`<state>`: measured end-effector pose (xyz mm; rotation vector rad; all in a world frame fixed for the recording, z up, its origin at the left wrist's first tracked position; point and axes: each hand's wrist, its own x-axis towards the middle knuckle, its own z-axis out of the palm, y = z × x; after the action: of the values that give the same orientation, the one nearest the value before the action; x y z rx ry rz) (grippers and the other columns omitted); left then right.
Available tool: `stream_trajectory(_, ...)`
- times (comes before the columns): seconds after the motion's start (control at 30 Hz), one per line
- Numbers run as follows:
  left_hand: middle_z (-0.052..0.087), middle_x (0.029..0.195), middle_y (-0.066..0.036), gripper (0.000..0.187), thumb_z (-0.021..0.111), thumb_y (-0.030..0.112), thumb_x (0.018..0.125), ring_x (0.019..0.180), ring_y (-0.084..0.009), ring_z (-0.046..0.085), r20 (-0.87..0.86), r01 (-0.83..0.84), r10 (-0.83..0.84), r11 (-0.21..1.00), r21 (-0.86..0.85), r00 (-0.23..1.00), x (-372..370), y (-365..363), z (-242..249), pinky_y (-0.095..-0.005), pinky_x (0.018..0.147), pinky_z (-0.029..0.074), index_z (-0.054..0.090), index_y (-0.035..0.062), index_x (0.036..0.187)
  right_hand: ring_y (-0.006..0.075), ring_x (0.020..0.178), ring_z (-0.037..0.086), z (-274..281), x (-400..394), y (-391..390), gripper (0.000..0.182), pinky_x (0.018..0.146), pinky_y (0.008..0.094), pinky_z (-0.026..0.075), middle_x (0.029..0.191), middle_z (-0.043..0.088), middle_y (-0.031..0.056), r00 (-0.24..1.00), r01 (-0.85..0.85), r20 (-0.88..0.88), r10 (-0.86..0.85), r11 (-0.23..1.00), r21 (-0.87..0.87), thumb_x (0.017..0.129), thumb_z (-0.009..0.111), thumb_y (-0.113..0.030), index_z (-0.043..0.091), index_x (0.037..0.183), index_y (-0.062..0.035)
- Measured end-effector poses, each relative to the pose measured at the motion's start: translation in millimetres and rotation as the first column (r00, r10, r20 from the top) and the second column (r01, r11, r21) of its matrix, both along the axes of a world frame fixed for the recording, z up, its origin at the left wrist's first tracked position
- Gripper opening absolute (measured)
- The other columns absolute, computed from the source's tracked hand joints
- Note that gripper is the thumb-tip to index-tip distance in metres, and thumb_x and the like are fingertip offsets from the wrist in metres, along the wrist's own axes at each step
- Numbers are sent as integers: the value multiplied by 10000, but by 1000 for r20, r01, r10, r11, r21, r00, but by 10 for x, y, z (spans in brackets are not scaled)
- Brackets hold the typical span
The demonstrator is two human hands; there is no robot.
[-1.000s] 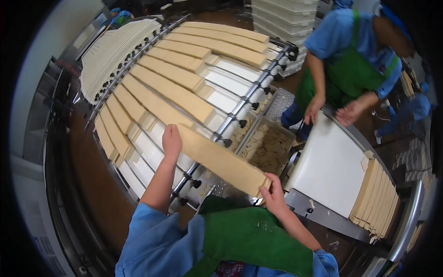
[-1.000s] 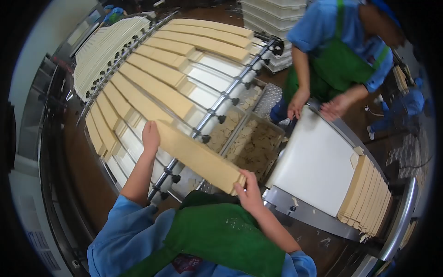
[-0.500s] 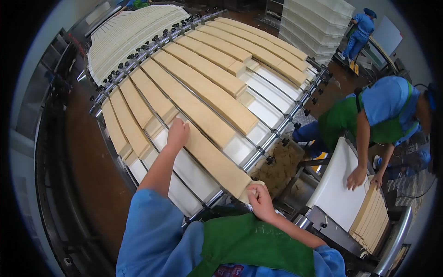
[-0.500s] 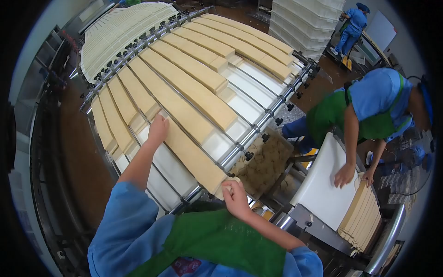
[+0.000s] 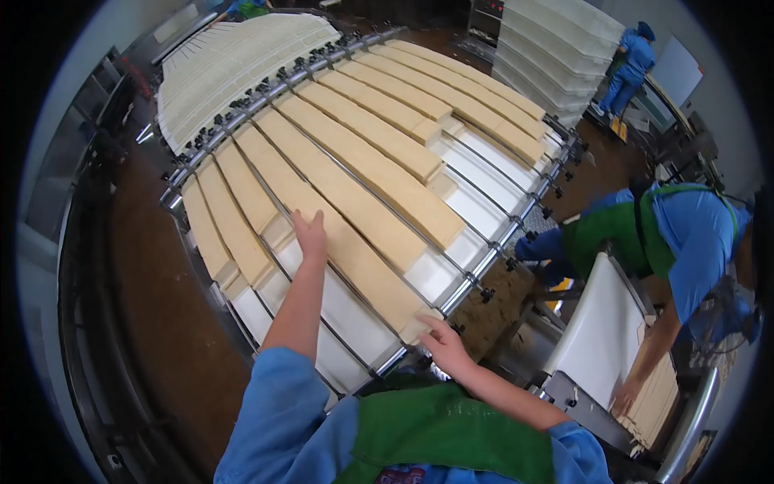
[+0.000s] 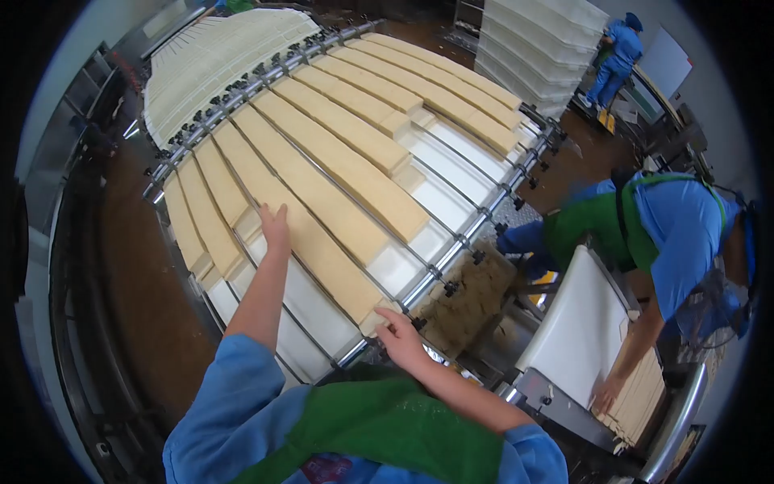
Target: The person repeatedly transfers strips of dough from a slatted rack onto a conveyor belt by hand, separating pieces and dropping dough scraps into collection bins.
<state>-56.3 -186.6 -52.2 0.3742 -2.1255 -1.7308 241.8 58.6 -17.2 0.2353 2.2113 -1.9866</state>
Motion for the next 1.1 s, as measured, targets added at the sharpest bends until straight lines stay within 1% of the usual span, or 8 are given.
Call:
stream_trajectory(0.27, 418, 1358, -254, 652, 657, 185, 823, 1288, -363, 396, 37, -74, 82, 980, -185, 996, 200, 93, 323, -405, 1085, 305, 365, -72, 1347, 65, 746, 492, 261, -43, 246, 307, 679, 229, 433, 885, 583, -4, 988, -50, 134, 74, 984, -171, 920, 605, -147, 619, 1216, -66)
stream_trajectory(0.37, 524, 1217, -188, 480, 656, 128, 804, 1181, -307, 493, -138, -64, 35, 975, -211, 990, 433, 319, 300, -396, 1006, 397, 493, -19, 1231, 65, 792, 527, 113, 258, 639, 219, 721, 231, 446, 898, 639, -10, 997, -7, 72, 31, 950, -313, 940, 591, -180, 671, 1102, -57)
stream_trajectory(0.47, 593, 1034, -74, 168, 595, 14, 836, 957, -180, 578, -342, 295, -328, 944, -147, 881, 725, 651, 327, -293, 840, 487, 609, 34, 1002, 93, 895, 585, -42, 618, 1127, 217, 790, 247, 468, 981, 652, 30, 987, 45, 161, 9, 943, -329, 943, 594, -216, 663, 1098, -81)
stream_trajectory(0.53, 607, 1025, -66, 125, 575, 2, 879, 925, -141, 577, -271, 478, -484, 874, -94, 832, 1006, 993, 433, -259, 837, 477, 600, 3, 1001, 117, 943, 603, -126, 881, 1321, 290, 809, 255, 476, 1062, 635, 63, 956, 180, 262, -129, 967, -179, 940, 599, -219, 611, 1199, -88)
stream_trajectory(0.67, 620, 919, -65, 93, 551, -5, 907, 856, -121, 591, -137, 733, -721, 675, 78, 679, 1525, 1817, 594, -244, 805, 477, 582, -13, 994, 168, 953, 618, -227, 1430, 1566, 580, 767, 285, 509, 1211, 536, 120, 864, 487, 339, -372, 788, -376, 926, 621, -200, 339, 1423, -101)
stream_trajectory(0.73, 618, 901, -56, 93, 544, -14, 909, 843, -108, 590, -104, 834, -829, 536, 135, 549, 1791, 2257, 659, -232, 792, 474, 579, -9, 995, 158, 898, 630, -331, 1736, 1710, 416, 798, 290, 518, 1102, 604, 98, 818, 576, 237, -525, 744, -340, 931, 606, -162, 474, 1302, -29)
stream_trajectory(0.93, 610, 849, -19, 81, 598, 2, 891, 761, -83, 586, 27, 962, -963, 269, 35, 268, 2485, 3577, 682, -210, 706, 479, 600, 15, 971, 113, 670, 585, -702, 2888, 2526, 147, 601, 245, 478, 794, 635, 51, 354, 883, 230, -906, 242, -403, 959, 548, -159, 619, 962, -31)
stream_trajectory(1.1, 597, 852, -25, 67, 611, -17, 838, 779, -91, 558, 36, 985, -993, 109, -134, 115, 3277, 4653, 746, -231, 725, 460, 613, 3, 901, 89, 611, 513, -835, 3866, 3412, 152, 525, 226, 431, 783, 573, 26, -317, 891, 165, -934, -353, -285, 945, 527, -124, 535, 1081, -57)
